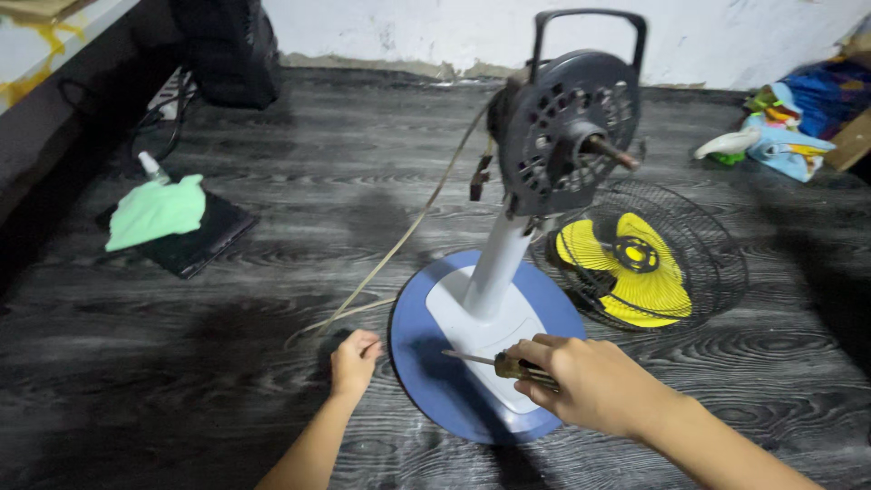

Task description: The person uses a screwdriver to loosen and remove screws from the back housing of a standing fan. They repeatedly adjust the screwdriver and fan housing to access different screws, eventually removing the back cover to expose the internal motor components.

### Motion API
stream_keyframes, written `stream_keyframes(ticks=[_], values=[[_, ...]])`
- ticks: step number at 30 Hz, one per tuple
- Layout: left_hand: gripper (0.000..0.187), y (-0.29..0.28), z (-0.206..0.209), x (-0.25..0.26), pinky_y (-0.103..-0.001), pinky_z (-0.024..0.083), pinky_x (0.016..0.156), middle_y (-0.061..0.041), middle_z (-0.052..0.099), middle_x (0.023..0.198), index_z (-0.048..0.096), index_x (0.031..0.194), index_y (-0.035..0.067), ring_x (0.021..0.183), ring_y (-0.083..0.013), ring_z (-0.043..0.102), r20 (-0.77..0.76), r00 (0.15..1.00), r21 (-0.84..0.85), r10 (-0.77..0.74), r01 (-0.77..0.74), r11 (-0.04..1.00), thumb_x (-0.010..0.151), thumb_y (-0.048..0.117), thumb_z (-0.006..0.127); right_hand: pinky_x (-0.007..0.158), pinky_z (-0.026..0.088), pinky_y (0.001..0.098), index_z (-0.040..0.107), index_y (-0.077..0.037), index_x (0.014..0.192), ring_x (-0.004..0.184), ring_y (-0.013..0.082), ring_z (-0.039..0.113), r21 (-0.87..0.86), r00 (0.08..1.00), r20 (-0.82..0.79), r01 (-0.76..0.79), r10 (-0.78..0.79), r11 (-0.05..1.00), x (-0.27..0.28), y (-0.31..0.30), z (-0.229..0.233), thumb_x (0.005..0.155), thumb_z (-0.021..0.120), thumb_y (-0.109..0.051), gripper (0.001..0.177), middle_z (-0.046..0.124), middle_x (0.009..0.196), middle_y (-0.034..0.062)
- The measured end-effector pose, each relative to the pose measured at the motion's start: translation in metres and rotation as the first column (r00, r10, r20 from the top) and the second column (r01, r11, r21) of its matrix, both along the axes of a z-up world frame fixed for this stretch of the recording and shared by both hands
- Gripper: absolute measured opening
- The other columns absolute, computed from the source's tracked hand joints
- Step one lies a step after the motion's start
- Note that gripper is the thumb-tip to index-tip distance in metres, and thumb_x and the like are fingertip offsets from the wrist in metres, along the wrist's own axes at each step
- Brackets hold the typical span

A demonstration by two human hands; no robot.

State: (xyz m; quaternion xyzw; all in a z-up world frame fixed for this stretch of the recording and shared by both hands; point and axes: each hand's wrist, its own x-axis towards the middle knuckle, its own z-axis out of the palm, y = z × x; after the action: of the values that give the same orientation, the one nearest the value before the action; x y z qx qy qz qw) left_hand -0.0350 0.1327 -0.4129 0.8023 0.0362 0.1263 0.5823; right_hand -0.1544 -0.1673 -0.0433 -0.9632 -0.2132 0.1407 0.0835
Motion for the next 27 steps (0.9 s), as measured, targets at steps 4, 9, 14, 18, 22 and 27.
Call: stream_keyframes(ticks=[4, 9, 14, 18, 22, 27], values=[[0.024, -0.047, 0.065, -0.003, -0.036, 0.06, 0.09, -0.015, 0.075, 0.105, 0.071, 0.112, -0.006, 0.095, -0.0245, 0.074, -0.057, 0.96, -0.637, -0.275, 0.177, 0.751, 0.09, 0.004, 0.07, 0.076, 0.06, 0.043, 0.068, -0.025, 0.122, 0.09, 0.0304, 0.073, 0.116, 0.994, 0.107, 0.007, -0.019, 0.993, -0.001, -0.027, 0.004, 0.085, 0.069, -0.032, 0.038, 0.074, 0.111, 0.0039], [0.032, -0.086, 0.174, -0.017, -0.038, 0.057, 0.098, -0.016, 0.072, 0.112, 0.069, 0.122, -0.007, 0.105, -0.0237, 0.071, 0.036, 0.843, -0.811, -0.537, 0.338, 0.477, 0.093, 0.006, 0.068, 0.079, 0.06, 0.0377, 0.067, -0.022, 0.128, 0.093, 0.0264, 0.075, 0.225, 0.98, 0.149, 0.094, -0.13, 0.97, -0.013, -0.065, 0.026, 0.084, 0.073, -0.036, 0.046, 0.076, 0.107, 0.0066], [0.026, -0.119, 0.259, -0.019, -0.045, 0.056, 0.107, -0.017, 0.068, 0.113, 0.065, 0.12, -0.009, 0.109, -0.0272, 0.069, 0.281, 0.709, -0.755, -0.647, 0.58, 0.307, 0.096, 0.001, 0.066, 0.084, 0.059, 0.0364, 0.07, -0.013, 0.123, 0.1, 0.0273, 0.076, 0.351, 0.948, 0.295, 0.006, -0.116, 0.936, -0.029, -0.092, 0.056, 0.083, 0.074, -0.029, 0.044, 0.077, 0.114, 0.0096], [0.029, -0.134, 0.301, -0.024, -0.046, 0.055, 0.106, -0.015, 0.064, 0.111, 0.059, 0.122, -0.003, 0.109, -0.0276, 0.069, 0.322, 0.678, -0.739, -0.661, 0.616, 0.271, 0.093, -0.001, 0.066, 0.086, 0.058, 0.0378, 0.07, -0.01, 0.122, 0.103, 0.0291, 0.074, 0.352, 0.917, 0.378, -0.016, -0.126, 0.936, -0.041, -0.108, 0.075, 0.083, 0.074, -0.026, 0.043, 0.077, 0.113, 0.0109], [0.032, -0.142, 0.329, -0.028, -0.044, 0.054, 0.105, -0.012, 0.062, 0.112, 0.059, 0.122, -0.001, 0.109, -0.0268, 0.069, 0.335, 0.705, -0.72, -0.625, 0.619, 0.313, 0.092, -0.002, 0.067, 0.084, 0.059, 0.0371, 0.07, -0.009, 0.123, 0.101, 0.029, 0.076, 0.403, 0.896, 0.415, -0.025, -0.159, 0.915, -0.055, -0.116, 0.09, 0.081, 0.074, -0.024, 0.044, 0.077, 0.112, 0.0109], [0.035, -0.144, 0.346, -0.032, -0.04, 0.054, 0.104, -0.008, 0.061, 0.111, 0.06, 0.125, -0.001, 0.107, -0.0222, 0.067, 0.325, 0.725, -0.696, -0.607, 0.618, 0.366, 0.091, -0.001, 0.068, 0.08, 0.061, 0.0361, 0.07, -0.009, 0.12, 0.095, 0.0283, 0.078, 0.403, 0.868, 0.474, -0.066, -0.146, 0.913, -0.066, -0.119, 0.1, 0.082, 0.075, -0.024, 0.041, 0.077, 0.108, 0.0108]])
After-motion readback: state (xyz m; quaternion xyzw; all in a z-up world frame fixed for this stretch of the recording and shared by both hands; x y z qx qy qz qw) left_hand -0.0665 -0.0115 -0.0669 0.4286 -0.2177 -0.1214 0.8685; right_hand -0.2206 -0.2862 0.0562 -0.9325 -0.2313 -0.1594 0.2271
